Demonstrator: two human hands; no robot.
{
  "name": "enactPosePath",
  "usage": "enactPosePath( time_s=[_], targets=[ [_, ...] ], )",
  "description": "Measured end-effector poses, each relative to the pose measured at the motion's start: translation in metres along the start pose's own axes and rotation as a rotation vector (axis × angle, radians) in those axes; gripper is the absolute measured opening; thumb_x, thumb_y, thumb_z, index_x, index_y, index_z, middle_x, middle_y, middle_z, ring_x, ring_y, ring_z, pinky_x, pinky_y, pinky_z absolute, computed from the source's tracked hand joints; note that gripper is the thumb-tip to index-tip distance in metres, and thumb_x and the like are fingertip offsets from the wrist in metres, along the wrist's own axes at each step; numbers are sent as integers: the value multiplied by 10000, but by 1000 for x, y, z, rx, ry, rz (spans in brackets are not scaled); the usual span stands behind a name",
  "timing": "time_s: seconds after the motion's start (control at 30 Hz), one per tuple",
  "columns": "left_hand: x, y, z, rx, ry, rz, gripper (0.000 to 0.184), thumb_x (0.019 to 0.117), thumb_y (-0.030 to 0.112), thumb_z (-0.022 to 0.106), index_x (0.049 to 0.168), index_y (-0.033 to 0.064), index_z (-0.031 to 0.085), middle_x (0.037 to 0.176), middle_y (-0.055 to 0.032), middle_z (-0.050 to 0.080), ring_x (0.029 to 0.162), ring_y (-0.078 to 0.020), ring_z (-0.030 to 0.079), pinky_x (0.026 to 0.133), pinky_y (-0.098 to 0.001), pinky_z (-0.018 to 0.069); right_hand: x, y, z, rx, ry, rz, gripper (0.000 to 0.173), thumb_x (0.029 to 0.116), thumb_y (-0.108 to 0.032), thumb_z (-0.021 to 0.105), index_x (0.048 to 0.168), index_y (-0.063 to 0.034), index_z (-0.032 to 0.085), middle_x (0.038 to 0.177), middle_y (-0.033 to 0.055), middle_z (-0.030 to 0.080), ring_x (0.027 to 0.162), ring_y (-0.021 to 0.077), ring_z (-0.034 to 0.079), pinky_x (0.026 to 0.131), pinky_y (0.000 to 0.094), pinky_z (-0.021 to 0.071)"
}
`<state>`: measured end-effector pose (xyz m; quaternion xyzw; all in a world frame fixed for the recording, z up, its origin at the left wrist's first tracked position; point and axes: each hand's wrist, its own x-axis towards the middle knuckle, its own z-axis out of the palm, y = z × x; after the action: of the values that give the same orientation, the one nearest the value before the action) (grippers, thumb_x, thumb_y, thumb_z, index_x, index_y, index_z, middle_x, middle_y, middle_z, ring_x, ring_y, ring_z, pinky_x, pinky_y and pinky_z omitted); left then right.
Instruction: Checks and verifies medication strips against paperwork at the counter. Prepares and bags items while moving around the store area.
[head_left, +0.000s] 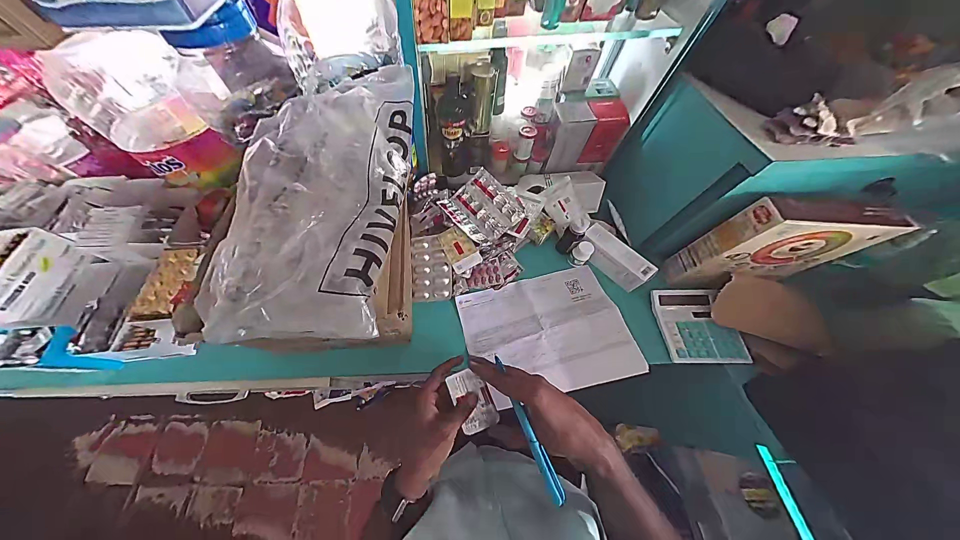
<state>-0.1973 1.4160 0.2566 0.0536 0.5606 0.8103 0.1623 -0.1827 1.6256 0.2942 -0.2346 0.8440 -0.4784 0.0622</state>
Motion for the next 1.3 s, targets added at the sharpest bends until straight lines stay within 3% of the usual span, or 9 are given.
enactPosePath(
  time_s=[0.17,0.27,0.4,0.5,0.67,0.73,1.07,1.2,1.3],
  targets=[
    [6,-5,-1,-99,266,-79,381,919,-54,610,1281,-13,500,1046,-137,718,889,-230,741,748,-406,646,-1,10,-24,14,242,135,605,903,-309,785,1430,-76,600,1364,87,668,1238,149,643,1065,357,526],
    [16,-8,-2,-32,438,-50,330,902,-35,633,1206,-8,505,1002,-79,713,889,-166,720,793,-359,628,-12,22,-62,-143,380,178,447,929,-271,745,1314,-51,685,1245,84,730,1140,152,695,1010,367,557],
    [29,-14,-15,69,540,50,516,910,-51,648,1375,-28,423,1112,-137,686,935,-202,725,789,-372,639,-29,43,-100,-121,574,229,368,962,-214,687,1260,1,680,1161,81,750,1058,140,721,933,331,604],
    [40,-24,-21,186,528,131,626,871,-70,673,1430,-54,392,1163,-159,682,1017,-205,714,865,-375,627,-39,62,-111,-110,562,260,382,968,-246,681,1269,-10,679,1152,74,753,1050,123,722,924,295,598],
    [47,-30,-21,647,609,75,621,858,115,793,1411,-14,540,1275,-178,655,1114,-187,682,947,-359,589,-42,81,-112,-86,471,296,385,976,-273,676,1276,-31,683,1170,66,751,1068,126,719,936,290,599],
    [48,-32,-21,814,601,104,571,878,167,781,1386,-8,587,1318,-208,645,1180,-241,659,1021,-413,543,-40,86,-112,-81,438,303,389,981,-285,666,1285,-43,683,1177,61,748,1075,119,713,945,291,589],
    [57,-33,3,1268,611,149,486,884,314,766,1284,46,697,1385,-287,565,1242,-462,578,1003,-572,514,-32,104,-117,-57,393,315,493,970,-319,673,1381,-54,616,1248,61,720,1102,120,699,921,295,595],
    [62,-36,5,1319,601,201,454,896,288,763,1291,74,698,1396,-301,551,1231,-492,578,977,-606,520,-19,107,-123,-319,468,591,516,965,-287,684,1420,-80,556,948,84,737,766,215,705,693,432,582],
    [60,-38,-2,1336,615,286,370,895,290,751,1215,104,752,1357,-277,590,1161,-466,619,948,-582,535,-2,100,-132,-471,403,926,526,958,-185,629,1466,-148,495,970,184,713,869,409,696,731,625,526]
  ],
)
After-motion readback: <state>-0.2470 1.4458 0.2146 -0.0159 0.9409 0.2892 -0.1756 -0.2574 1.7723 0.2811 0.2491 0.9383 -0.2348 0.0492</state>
